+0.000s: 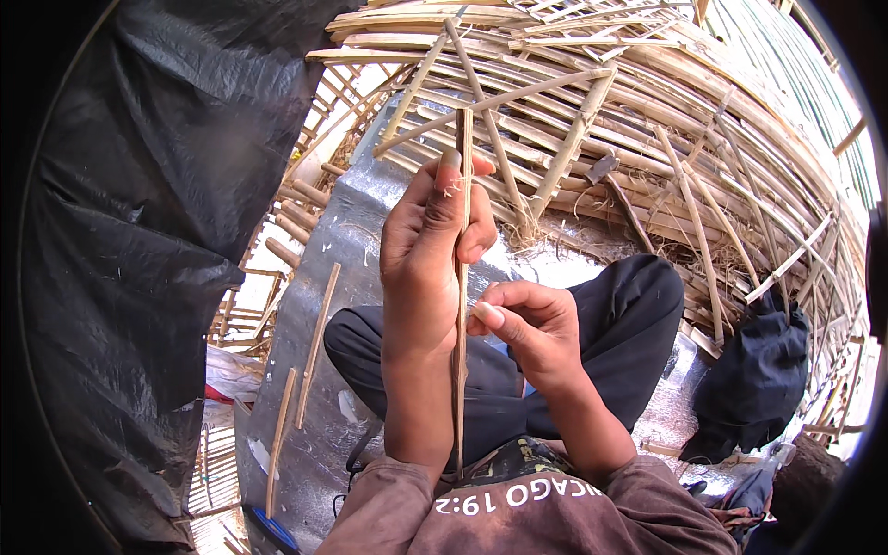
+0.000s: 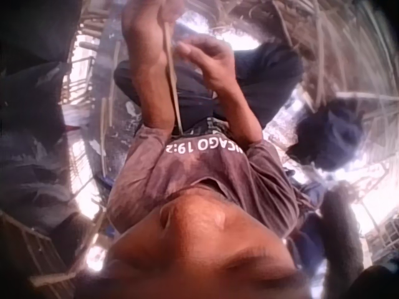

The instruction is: The person assembles a bamboo lattice structure by hand and using a hammer. They weave thin bamboo strips through thicker poles and tap them into position.

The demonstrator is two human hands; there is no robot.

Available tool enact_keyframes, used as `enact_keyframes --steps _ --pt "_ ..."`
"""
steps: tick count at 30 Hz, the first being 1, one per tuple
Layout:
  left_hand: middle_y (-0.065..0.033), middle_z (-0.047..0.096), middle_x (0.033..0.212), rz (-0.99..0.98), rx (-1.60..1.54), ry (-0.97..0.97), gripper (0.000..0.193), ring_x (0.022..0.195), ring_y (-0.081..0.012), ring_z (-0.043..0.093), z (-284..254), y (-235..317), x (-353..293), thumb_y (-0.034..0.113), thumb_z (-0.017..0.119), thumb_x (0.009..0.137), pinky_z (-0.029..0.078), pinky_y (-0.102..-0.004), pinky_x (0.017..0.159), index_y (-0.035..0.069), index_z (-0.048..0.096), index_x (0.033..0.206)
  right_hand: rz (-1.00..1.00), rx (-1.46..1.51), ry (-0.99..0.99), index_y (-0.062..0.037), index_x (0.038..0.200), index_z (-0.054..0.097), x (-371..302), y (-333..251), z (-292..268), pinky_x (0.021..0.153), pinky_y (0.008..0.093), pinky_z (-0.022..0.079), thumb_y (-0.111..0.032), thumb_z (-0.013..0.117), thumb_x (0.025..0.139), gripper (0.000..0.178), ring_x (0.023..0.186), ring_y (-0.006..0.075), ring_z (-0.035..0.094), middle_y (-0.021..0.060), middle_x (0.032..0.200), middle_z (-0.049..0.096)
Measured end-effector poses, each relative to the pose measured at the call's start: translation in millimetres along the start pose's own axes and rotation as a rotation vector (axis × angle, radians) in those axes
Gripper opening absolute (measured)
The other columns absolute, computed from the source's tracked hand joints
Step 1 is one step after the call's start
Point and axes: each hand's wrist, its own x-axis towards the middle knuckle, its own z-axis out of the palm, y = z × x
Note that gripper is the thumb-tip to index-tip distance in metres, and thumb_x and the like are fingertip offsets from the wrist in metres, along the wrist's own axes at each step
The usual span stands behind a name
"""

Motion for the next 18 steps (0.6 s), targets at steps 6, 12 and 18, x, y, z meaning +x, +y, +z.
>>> enact_keyframes --steps 6,12,18 --pt "0.0057 0.031 0.060 0.004 -0.022 -0.011 0.033 0.057 -0.0046 0.028 -0.4 -3.1 1.2 0.027 0.045 0.103 0.023 -0.0216 0.055 -0.002 0.052 0.117 -0.016 -0.060 -0.052 0.0050 0.100 0.067 3.2 -3.4 -2.8 0.081 0.0262 0.052 -0.006 0.066 0.091 0.014 0.088 0.0117 0.063 0.0078 0.093 0.069" --pt "0.0057 0.032 0.060 -0.009 -0.051 -0.020 0.032 0.056 -0.0049 0.028 -1.4 -7.6 2.5 0.026 0.046 0.103 0.023 -0.0219 0.056 -0.002 0.054 0.116 -0.002 -0.009 -0.103 0.0063 0.099 0.067 6.4 -2.7 -9.6 0.081 0.0269 0.052 -0.006 0.065 0.092 0.014 0.087 0.0126 0.064 0.0080 0.092 0.069" --pt "0.0042 0.036 0.061 -0.037 -0.092 -0.060 0.031 0.058 -0.0046 0.030 -4.0 -10.7 3.9 0.026 0.046 0.103 0.025 -0.0201 0.056 -0.001 0.055 0.114 -0.010 0.047 -0.122 0.0068 0.098 0.067 8.6 1.8 -15.0 0.079 0.0269 0.052 -0.006 0.065 0.092 0.015 0.084 0.0132 0.064 0.0089 0.089 0.068"
